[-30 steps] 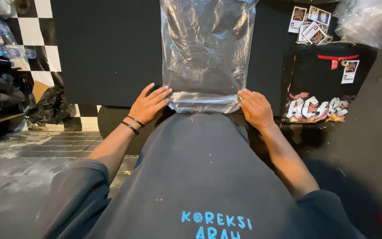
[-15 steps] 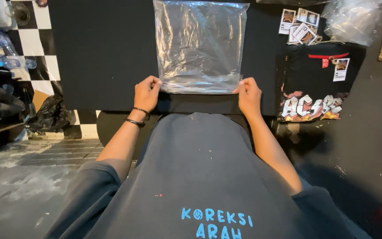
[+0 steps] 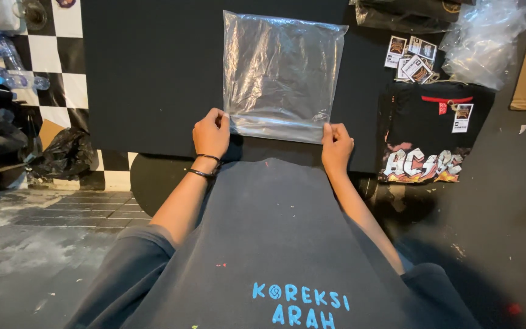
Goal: Packing t-shirts into plastic bags and smoothing them out for retail presentation
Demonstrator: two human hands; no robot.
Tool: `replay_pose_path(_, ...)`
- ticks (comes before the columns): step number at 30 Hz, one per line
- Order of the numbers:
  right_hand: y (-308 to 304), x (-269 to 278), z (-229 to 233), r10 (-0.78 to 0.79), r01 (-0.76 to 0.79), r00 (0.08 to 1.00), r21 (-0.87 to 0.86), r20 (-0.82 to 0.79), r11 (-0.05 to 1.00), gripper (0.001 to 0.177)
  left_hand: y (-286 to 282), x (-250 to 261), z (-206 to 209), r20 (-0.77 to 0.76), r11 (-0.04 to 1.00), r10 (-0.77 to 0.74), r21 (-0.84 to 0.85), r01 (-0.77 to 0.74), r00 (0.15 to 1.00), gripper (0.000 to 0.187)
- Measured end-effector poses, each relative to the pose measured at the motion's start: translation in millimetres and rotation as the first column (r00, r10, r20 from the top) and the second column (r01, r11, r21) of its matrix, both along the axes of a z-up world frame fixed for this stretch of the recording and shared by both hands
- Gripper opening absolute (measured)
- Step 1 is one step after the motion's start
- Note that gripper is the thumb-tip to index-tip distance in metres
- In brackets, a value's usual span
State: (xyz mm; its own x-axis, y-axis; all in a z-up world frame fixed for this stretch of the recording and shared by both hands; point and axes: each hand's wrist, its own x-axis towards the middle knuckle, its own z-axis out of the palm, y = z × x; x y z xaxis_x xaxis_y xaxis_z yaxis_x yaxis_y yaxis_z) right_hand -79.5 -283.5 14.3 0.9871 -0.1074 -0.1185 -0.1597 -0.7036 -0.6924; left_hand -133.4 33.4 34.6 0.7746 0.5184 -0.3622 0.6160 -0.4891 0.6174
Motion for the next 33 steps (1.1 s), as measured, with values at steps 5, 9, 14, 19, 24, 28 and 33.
replay_pose_path(5, 2.2, 1.1, -12.6, 0.027, -0.031, 0.994, 0.042, 0.106, 0.999, 0.022, -3.1, -8.3, -14.2, 0.120, 0.988, -0.067, 0.146, 0.049, 0.991, 0.011)
replay_pose_path(9, -6.8, 5.2, -17.2, 0.085, -0.071, 0.978, -0.078, 0.192, 0.994, 0.019, -1.1, -11.4, -19.5, 0.163, 0.963, -0.138, 0.253, 0.094, 0.977, 0.006)
replay_pose_path(14, 1.1, 9.7, -13.7, 0.059, -0.051, 0.982, -0.048, 0.179, 0.998, 0.020, -6.4, -8.5, -25.8, 0.172, 0.918, -0.166, 0.386, 0.088, 0.971, 0.011)
replay_pose_path(19, 1.7, 14.6, -16.0, 0.062, -0.066, 0.987, 0.021, 0.147, 0.998, 0.023, -25.0, 17.9, 12.4, 0.482, 0.809, -0.333, 0.588, -0.017, 0.811, 0.043)
replay_pose_path(24, 2.8, 7.7, -6.0, 0.075, -0.079, 0.991, 0.031, 0.109, 0.996, 0.019, -57.8, 42.1, 23.8, 0.197, 0.578, -0.788, 0.565, 0.589, 0.583, 0.053)
replay_pose_path(28, 2.0, 10.2, -5.8, 0.086, -0.086, 0.987, -0.007, 0.139, 0.996, 0.016, -52.4, 51.8, -6.5, 0.095, 0.580, -0.762, 0.542, 0.608, 0.641, 0.054)
replay_pose_path(33, 4.1, 9.2, 1.9, 0.082, -0.086, 0.987, 0.019, 0.141, 0.996, 0.019, -59.6, 50.2, -8.4, 0.113, 0.606, -0.721, 0.581, 0.543, 0.684, 0.056)
